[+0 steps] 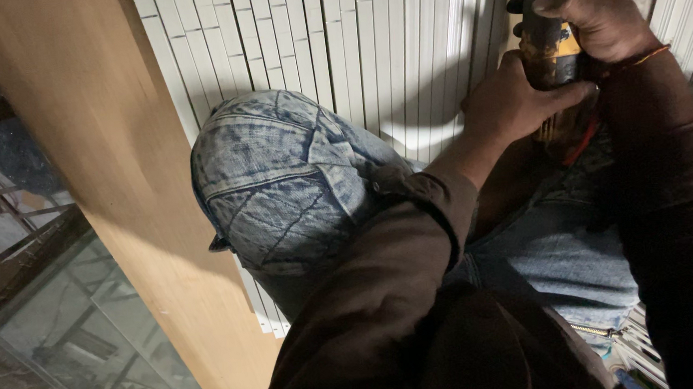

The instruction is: The person sits on the floor of a workshop holding white slatted profiles between their legs and grinds their edges with an angle grinder, first with a sanding attachment and later with a grinding disc, running the tool along the slats.

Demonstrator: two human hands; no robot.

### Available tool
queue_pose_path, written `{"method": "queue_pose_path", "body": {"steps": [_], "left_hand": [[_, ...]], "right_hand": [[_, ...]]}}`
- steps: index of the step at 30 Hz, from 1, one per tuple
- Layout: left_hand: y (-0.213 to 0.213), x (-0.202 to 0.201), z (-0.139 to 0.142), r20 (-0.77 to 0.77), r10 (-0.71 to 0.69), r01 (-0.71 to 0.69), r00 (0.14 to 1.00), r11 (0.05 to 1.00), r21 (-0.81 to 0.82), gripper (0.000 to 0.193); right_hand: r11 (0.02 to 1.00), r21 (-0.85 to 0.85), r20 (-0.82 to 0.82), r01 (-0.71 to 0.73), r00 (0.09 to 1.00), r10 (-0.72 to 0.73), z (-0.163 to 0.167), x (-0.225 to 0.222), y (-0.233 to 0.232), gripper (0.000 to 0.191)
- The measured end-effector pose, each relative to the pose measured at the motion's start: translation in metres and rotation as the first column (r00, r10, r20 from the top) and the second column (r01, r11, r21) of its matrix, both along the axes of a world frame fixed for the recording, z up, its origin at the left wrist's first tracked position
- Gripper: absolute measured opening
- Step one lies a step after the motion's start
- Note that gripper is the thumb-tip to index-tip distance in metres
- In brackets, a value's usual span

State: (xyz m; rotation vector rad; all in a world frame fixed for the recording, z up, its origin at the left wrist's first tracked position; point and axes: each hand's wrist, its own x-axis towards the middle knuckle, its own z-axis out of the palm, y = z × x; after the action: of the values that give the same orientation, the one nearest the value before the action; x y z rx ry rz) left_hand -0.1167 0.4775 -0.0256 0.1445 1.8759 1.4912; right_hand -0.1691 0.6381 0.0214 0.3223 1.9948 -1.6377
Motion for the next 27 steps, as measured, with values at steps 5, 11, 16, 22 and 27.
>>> {"method": "queue_pose_path", "body": {"steps": [5, 11, 16, 22, 27], "left_hand": [[0.000, 0.001, -0.001, -0.039, 0.029, -0.027, 0.999, 0.999, 0.031, 0.103], [-0.003, 0.002, 0.009, -0.070, -0.036, 0.035, 0.997, 0.999, -0.017, 0.101], [-0.013, 0.005, 0.022, -0.019, 0.031, -0.031, 0.999, 0.999, -0.024, 0.097], [-0.031, -0.001, 0.037, 0.017, 0.116, -0.114, 0.993, 0.990, -0.086, 0.095], [-0.041, -0.014, 0.050, 0.031, 0.026, -0.019, 0.999, 0.980, -0.197, 0.098]], "right_hand": [[0.998, 0.039, 0.021, 0.047, 0.999, -0.047, 0.005, 0.002, -0.004, 0.051], [0.992, -0.071, -0.014, 0.102, 0.995, -0.104, 0.019, 0.008, -0.005, 0.041], [0.997, 0.017, -0.076, 0.080, 0.994, -0.078, 0.015, 0.008, -0.018, 0.048], [0.994, -0.023, -0.082, 0.108, 0.991, -0.110, -0.007, 0.005, -0.029, 0.042], [0.995, -0.027, -0.076, 0.098, 0.992, -0.100, -0.018, 0.006, -0.024, 0.036]]}}
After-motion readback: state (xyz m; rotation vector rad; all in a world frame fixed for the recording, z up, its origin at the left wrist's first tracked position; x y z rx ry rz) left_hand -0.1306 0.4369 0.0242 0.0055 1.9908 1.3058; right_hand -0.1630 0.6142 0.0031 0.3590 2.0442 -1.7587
